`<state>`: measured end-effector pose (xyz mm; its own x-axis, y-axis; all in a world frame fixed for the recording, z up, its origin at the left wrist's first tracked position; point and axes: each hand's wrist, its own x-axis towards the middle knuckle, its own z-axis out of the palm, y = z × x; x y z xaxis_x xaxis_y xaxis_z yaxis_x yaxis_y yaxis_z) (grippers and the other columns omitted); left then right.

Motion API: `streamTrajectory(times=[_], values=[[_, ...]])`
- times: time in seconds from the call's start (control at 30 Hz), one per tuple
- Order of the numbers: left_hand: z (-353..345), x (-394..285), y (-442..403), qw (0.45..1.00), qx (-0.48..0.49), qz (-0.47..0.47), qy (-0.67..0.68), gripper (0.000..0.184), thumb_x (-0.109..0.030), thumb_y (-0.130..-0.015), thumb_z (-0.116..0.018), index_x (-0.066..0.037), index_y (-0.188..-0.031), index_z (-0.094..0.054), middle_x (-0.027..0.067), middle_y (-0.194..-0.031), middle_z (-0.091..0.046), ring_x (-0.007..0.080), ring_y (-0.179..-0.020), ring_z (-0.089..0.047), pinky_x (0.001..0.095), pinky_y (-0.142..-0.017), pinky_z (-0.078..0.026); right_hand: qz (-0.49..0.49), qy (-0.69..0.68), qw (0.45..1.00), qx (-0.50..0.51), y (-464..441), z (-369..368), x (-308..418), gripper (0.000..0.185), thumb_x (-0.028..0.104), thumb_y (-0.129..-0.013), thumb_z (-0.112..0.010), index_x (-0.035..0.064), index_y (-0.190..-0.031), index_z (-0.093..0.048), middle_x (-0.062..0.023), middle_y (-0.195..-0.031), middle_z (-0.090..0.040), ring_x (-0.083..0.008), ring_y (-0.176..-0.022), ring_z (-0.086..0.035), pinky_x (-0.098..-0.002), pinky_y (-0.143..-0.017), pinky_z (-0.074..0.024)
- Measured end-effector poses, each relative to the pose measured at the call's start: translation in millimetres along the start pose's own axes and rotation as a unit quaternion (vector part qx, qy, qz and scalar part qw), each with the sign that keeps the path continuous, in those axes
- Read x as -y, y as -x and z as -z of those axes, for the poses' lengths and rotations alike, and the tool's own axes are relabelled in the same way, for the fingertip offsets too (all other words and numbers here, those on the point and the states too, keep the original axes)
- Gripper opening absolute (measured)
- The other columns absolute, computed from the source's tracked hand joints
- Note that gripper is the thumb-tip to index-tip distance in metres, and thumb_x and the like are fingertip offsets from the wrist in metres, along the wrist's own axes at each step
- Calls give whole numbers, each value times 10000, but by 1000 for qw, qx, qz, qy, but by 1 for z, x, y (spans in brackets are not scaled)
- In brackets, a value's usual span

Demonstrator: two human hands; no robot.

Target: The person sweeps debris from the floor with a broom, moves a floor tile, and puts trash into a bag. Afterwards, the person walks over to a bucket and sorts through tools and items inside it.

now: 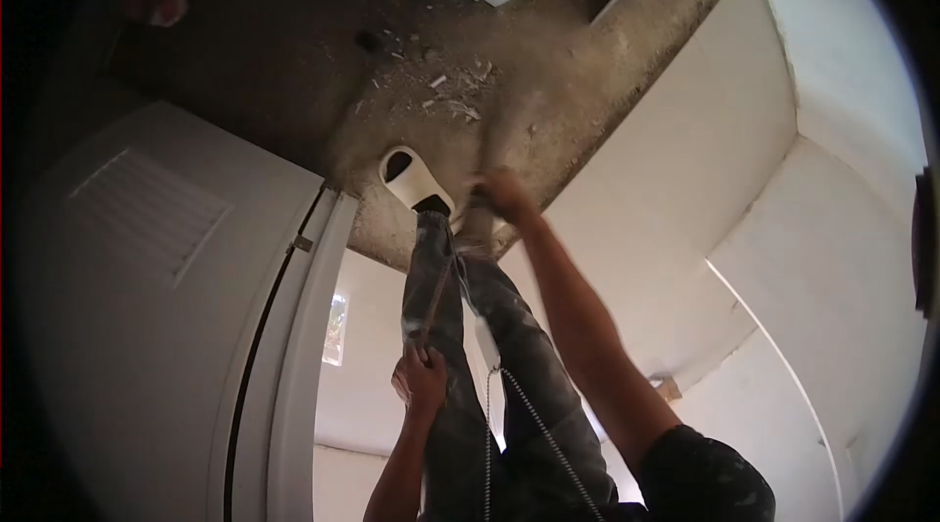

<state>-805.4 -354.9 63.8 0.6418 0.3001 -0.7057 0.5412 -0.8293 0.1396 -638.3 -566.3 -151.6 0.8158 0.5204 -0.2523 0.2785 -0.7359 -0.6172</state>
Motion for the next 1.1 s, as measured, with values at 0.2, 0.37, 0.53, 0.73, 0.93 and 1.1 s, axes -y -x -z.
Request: streamTrajectory(times=[0.2, 0.37, 0.53, 0.73, 0.93, 1.1], values=[[0, 1, -1, 999, 20, 18, 36, 189, -209, -735, -562, -59, -683, -460, 96, -551, -509, 314, -529, -539, 430, -496, -392, -388, -459, 799, 12, 0, 76, 76, 283, 113, -696, -611, 45, -959, -531, -116, -853, -553, -219, -752, -570, -357, -639, -491], [-3, 7, -7, 996, 26, 69, 58, 189, -224, -738, -554, -59, -683, -481, 117, -564, -529, 325, -548, -546, 445, -521, -402, -583, -537, 603, -93, 77, 114, 72, 315, 61, -690, -549, -17, -976, -444, -85, -724, -521, -225, -578, -577, -338, -491, -506], [5, 5, -11, 992, 36, 82, 91, 199, -239, -729, -563, -61, -686, -484, 119, -579, -540, 329, -568, -557, 448, -541, -415, -502, -690, 509, -112, -20, 30, 23, 230, 101, -748, -564, -33, -929, -517, -110, -764, -537, -218, -695, -563, -333, -604, -473], [8, 8, -15, 994, 43, 66, 73, 210, -253, -733, -574, -73, -703, -469, 113, -591, -545, 329, -567, -557, 444, -529, -412, -449, -614, 649, -28, -204, 50, 91, 225, 133, -736, -578, -52, -855, -532, -90, -776, -547, -180, -628, -518, -338, -586, -445], [14, 1, -18, 994, 30, 67, 78, 206, -237, -723, -580, -76, -683, -457, 101, -563, -527, 320, -545, -549, 444, -512, -400, -422, -653, 622, -92, -170, 71, 85, 219, 155, -740, -568, -19, -874, -567, -127, -735, -571, -189, -630, -574, -320, -548, -477], [15, 0, -20, 995, 26, 56, 74, 199, -228, -717, -576, -77, -672, -455, 105, -555, -523, 329, -537, -544, 453, -512, -400, -469, -572, 663, -114, -23, 84, 85, 306, 52, -660, -591, -14, -941, -489, -83, -749, -533, -179, -600, -565, -300, -505, -493]])
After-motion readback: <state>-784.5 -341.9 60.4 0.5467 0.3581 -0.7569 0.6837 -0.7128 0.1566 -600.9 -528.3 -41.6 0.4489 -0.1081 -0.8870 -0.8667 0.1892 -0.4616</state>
